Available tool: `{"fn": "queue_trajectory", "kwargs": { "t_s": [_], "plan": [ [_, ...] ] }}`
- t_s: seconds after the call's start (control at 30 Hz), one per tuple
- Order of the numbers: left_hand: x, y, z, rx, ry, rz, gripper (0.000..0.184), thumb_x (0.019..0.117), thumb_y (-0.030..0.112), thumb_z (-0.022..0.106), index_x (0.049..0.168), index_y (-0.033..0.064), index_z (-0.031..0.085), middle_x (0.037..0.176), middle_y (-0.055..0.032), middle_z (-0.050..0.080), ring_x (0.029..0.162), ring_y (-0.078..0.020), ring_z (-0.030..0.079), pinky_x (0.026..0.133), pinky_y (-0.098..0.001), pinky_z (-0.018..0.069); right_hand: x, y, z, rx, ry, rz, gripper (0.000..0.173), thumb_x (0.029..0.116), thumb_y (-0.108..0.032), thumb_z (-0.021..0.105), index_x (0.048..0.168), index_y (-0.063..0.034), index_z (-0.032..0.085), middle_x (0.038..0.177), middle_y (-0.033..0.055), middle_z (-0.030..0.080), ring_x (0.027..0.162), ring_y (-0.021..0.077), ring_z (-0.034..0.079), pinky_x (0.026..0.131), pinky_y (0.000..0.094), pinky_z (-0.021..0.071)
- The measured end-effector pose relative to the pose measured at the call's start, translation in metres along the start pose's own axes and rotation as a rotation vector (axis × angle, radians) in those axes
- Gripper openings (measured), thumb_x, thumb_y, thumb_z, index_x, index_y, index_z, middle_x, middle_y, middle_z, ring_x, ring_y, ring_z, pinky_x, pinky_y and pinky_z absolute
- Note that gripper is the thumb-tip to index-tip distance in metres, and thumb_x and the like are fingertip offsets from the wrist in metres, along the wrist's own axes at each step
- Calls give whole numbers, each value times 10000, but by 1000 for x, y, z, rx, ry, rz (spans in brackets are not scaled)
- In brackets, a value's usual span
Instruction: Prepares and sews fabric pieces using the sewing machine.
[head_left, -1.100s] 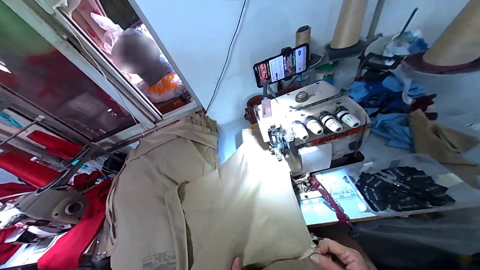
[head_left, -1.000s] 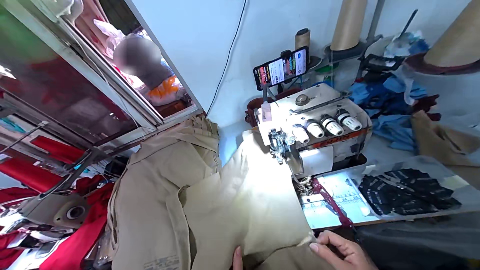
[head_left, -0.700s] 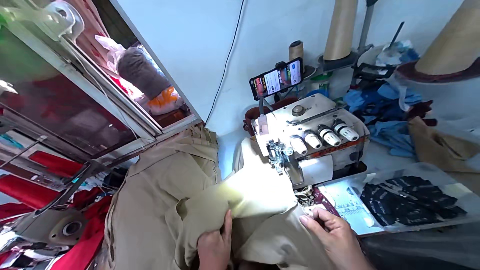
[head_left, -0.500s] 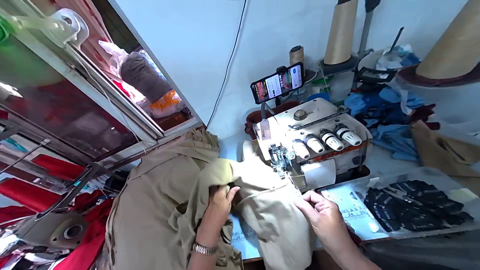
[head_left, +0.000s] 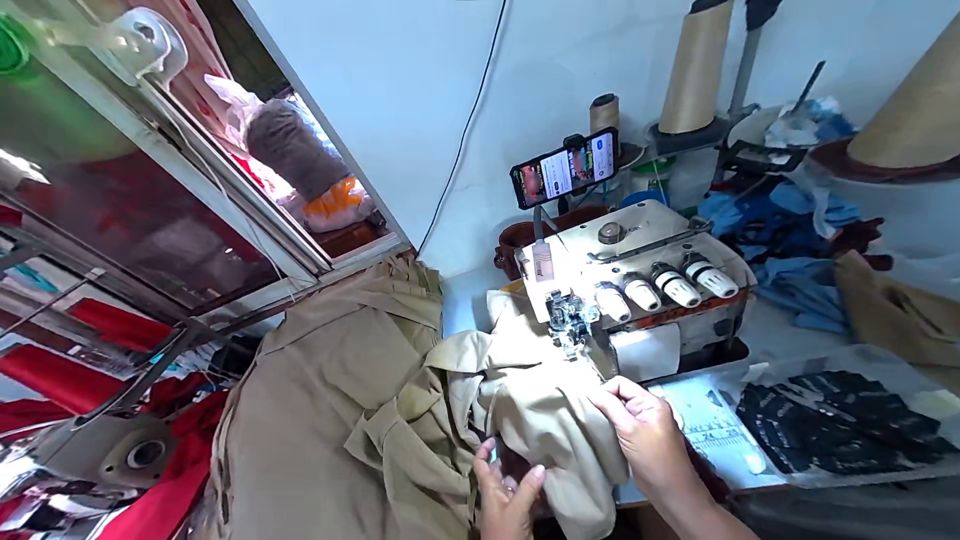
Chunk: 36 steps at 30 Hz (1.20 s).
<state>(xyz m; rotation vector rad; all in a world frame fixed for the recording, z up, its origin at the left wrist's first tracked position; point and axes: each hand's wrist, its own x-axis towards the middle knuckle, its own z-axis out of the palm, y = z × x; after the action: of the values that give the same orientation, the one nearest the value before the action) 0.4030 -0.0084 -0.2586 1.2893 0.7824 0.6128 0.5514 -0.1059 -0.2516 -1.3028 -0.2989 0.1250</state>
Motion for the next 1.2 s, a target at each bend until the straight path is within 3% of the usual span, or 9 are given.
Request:
{"fn": "queue_trajectory", "kwargs": {
  "t_s": [0.1,0.23,0.37,0.53,0.63,0.77,0.97,1.07,1.2],
  "plan": [
    [-5,6,9,-205,-35,-155,884,833,-159,643,1535,51,150,1261,-202,565,961,-222,680,795,-376,597,-1,-3,1,-54,18,-6,188,905,-54,659,724,-98,637,609,-30,577,548,41,538,527,195,441],
    [-19,10,1,-398,-153,-389,384,830,-153,556,1165,29,512,934,-113,720,821,-189,726,755,-373,619,6,-11,-3,-299,-12,-44,102,942,-140,697,933,-71,623,707,-13,566,627,73,547,611,263,482],
    [-33,-2,-26,-516,-436,-317,284,697,-48,758,942,95,755,881,-78,775,807,-157,754,768,-351,625,26,-4,-7,-234,-32,-28,205,1041,-113,556,852,-66,618,686,6,556,613,94,541,595,292,475],
    [-33,-10,-33,-658,-466,-150,226,857,200,785,1074,139,779,1008,-69,782,940,-161,755,875,-361,615,8,3,-16,-9,-52,79,101,1017,-172,565,1004,-74,590,726,10,582,585,87,552,534,241,477],
    [-27,5,-12,-744,-135,-275,317,1093,322,411,1111,115,651,991,-73,766,927,-187,756,822,-381,636,-13,4,-25,18,-114,8,288,802,-98,777,996,-77,565,790,9,643,691,97,654,623,233,570],
    [-18,13,-15,-728,36,-241,259,991,42,380,970,65,637,815,-80,752,729,-168,749,655,-350,636,-31,2,-35,1,-186,-87,235,785,-73,782,972,-72,639,828,-30,686,708,45,641,633,181,543],
    [-2,20,-29,-686,73,-32,407,933,-78,428,1306,84,457,1002,-96,736,845,-200,753,710,-394,648,-47,5,-41,-59,-194,-146,283,808,-113,771,1065,-52,668,946,-6,730,827,59,695,723,196,587],
    [-2,15,-31,-685,7,-28,278,1087,204,396,1319,105,512,1058,-78,742,936,-187,750,788,-388,646,-49,10,-44,-54,-168,-115,269,789,-102,785,1034,-51,686,1023,19,724,854,79,706,736,209,607],
    [1,6,-39,-718,-110,-17,520,1089,517,265,1262,156,597,1096,-38,756,1008,-161,743,838,-387,639,-47,12,-49,-114,-124,-139,115,792,-140,785,876,-83,730,966,13,706,790,42,669,655,167,570]
  ]
}}
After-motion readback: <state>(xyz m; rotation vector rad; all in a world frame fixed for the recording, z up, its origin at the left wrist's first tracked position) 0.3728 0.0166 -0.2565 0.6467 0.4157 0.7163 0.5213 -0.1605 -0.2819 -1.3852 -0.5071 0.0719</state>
